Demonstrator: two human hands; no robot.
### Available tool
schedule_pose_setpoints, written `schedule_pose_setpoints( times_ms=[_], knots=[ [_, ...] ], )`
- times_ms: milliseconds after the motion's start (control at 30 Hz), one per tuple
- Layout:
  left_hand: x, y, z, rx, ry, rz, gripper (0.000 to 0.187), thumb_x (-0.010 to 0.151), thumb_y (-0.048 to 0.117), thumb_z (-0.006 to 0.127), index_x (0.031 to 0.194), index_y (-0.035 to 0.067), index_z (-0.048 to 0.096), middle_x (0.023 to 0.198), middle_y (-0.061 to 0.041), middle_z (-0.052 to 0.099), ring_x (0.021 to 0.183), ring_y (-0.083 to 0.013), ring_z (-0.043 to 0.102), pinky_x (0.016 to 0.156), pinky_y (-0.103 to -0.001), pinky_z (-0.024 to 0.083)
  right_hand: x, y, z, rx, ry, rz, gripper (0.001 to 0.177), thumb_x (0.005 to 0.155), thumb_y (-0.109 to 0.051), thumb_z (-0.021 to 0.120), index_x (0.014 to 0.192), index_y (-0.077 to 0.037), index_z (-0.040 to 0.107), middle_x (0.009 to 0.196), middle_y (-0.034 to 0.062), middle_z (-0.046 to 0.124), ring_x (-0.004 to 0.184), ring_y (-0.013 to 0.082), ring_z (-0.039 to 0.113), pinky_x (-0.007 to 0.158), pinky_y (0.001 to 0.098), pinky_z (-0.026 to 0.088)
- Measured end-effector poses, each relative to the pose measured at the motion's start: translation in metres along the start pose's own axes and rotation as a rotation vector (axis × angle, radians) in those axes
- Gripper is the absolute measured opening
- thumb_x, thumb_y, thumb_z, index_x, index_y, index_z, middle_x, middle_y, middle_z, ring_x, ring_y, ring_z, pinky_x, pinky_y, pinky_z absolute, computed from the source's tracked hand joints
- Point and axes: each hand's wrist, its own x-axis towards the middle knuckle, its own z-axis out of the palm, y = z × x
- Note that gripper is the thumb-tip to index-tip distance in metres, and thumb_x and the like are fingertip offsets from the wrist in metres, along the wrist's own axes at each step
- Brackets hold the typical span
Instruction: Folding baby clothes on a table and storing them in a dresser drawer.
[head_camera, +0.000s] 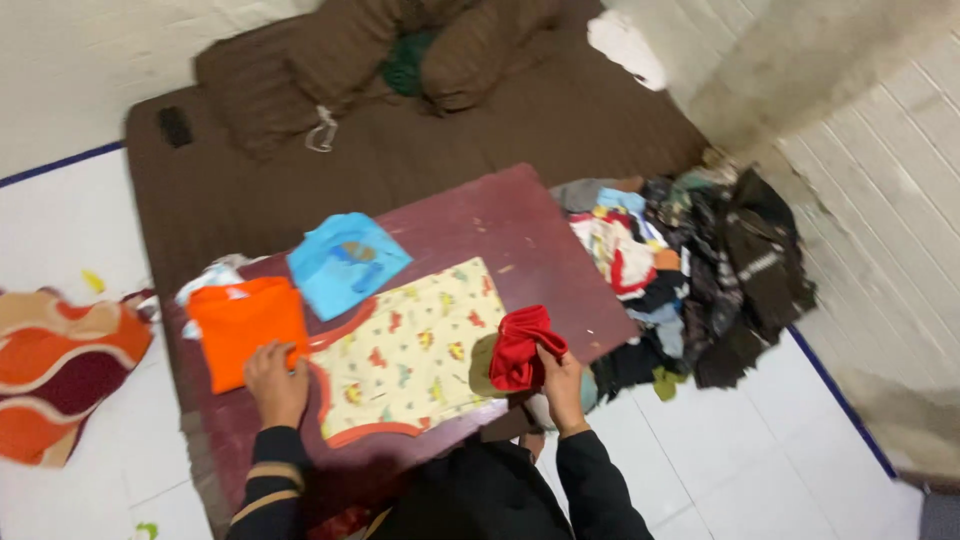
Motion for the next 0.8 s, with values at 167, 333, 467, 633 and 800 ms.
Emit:
schedule_pose_setpoints(
  times_ms=[167,333,467,633,800],
  knots=[
    [0.012,0.091,0.010,-0.180,-0.008,0.052,0.027,0.092,0.019,0.069,0.116,0.008,0.070,0.137,-0.017,0.062,0.136,-0.0386,0.050,0.119,-0.053,0.035,-0.006,-0.081,-0.048,-0.657,0.140,-0.629,0.032,0.095,-0.010,0.066,0.126,-0.003,0.072,0.125,0.0186,0.068,0.112,0.0311,0.062,0.097,0.0390,0.048],
    [0.028,0.214,0.060,-0.294,-0.071,0.163,0.025,0.091,0.017,0.068,0.114,0.007,0.069,0.133,-0.016,0.062,0.135,-0.0382,0.049,0.118,-0.052,0.034,0.025,-0.148,-0.124,-0.941,0.382,-0.880,0.034,0.092,-0.010,0.068,0.126,-0.004,0.071,0.130,0.0244,0.066,0.115,0.0369,0.061,0.102,0.0430,0.046],
    [0.041,0.330,0.117,-0.363,-0.158,0.250,0.021,0.089,0.015,0.068,0.109,0.008,0.070,0.131,-0.014,0.063,0.134,-0.0381,0.050,0.116,-0.052,0.035,0.097,-0.152,-0.225,-0.606,0.492,-0.570,0.024,0.097,-0.013,0.066,0.117,-0.001,0.072,0.103,0.0146,0.074,0.096,0.0197,0.066,0.089,0.0342,0.052],
    [0.050,0.445,0.224,-0.399,-0.266,0.296,0.023,0.087,0.018,0.069,0.109,0.011,0.071,0.132,-0.013,0.063,0.136,-0.0375,0.049,0.118,-0.055,0.032,0.193,-0.153,-0.316,-0.542,0.465,-0.294,0.020,0.100,-0.015,0.065,0.112,-0.001,0.073,0.090,0.0125,0.074,0.085,0.0117,0.063,0.080,0.0304,0.052],
    [0.063,0.513,0.291,-0.268,-0.330,0.298,0.042,0.092,0.031,0.067,0.129,0.010,0.064,0.147,-0.017,0.053,0.143,-0.0400,0.040,0.118,-0.063,0.022,0.262,-0.187,-0.357,-0.766,0.459,-0.434,0.018,0.095,-0.010,0.066,0.110,-0.003,0.072,0.098,0.0144,0.072,0.089,0.0227,0.069,0.083,0.0337,0.054]
  ],
)
